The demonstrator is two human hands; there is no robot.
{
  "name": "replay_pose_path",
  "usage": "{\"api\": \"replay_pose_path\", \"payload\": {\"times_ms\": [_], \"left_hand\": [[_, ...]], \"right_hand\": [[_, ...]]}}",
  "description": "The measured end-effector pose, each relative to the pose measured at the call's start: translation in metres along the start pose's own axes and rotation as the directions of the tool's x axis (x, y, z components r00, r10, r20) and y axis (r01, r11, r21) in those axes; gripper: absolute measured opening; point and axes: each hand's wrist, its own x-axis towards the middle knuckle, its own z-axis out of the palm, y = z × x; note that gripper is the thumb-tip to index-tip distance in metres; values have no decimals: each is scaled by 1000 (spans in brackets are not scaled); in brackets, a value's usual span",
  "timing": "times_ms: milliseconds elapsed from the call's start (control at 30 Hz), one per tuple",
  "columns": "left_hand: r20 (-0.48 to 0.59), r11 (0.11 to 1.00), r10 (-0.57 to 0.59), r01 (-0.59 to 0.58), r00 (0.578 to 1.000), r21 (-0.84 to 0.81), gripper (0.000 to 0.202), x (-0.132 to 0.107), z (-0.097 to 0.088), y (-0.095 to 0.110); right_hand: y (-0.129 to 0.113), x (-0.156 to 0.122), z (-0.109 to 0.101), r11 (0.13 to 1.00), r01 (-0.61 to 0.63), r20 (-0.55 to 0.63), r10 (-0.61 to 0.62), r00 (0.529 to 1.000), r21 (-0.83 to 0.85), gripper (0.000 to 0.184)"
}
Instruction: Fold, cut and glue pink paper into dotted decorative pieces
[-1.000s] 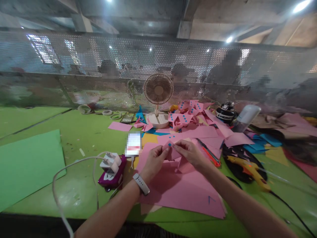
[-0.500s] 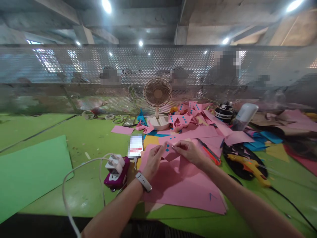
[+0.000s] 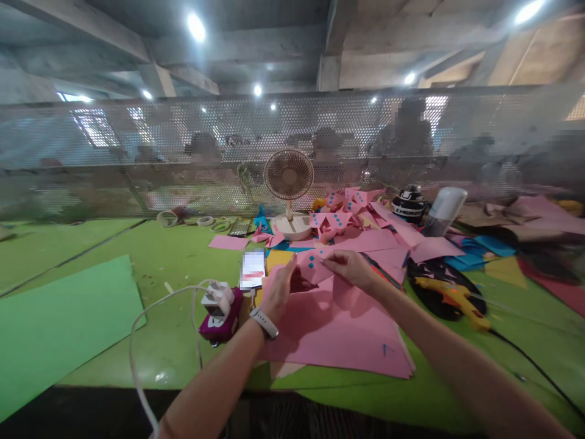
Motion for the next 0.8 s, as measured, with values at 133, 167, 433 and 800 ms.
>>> {"api": "replay_pose_path", "payload": {"times_ms": [133,167,433,800], "left_hand": [[87,991,-70,79,994,-110,35,4,-10,-2],[114,993,-66,76,991,-89,33,5,-12,-3],[244,994,-112,112,963,12,35,12,-23,-9],[214,995,-92,84,972,44,37,16,-29,-7]], "right_hand": [[11,5,-7,999,35,4,-35,999,-18,33],[14,6,-8,999,44,5,-44,999,-29,34],[27,8,-9,975,134,46,-128,991,-176,35],[9,0,-24,954,129,-95,-160,983,-271,27]]}}
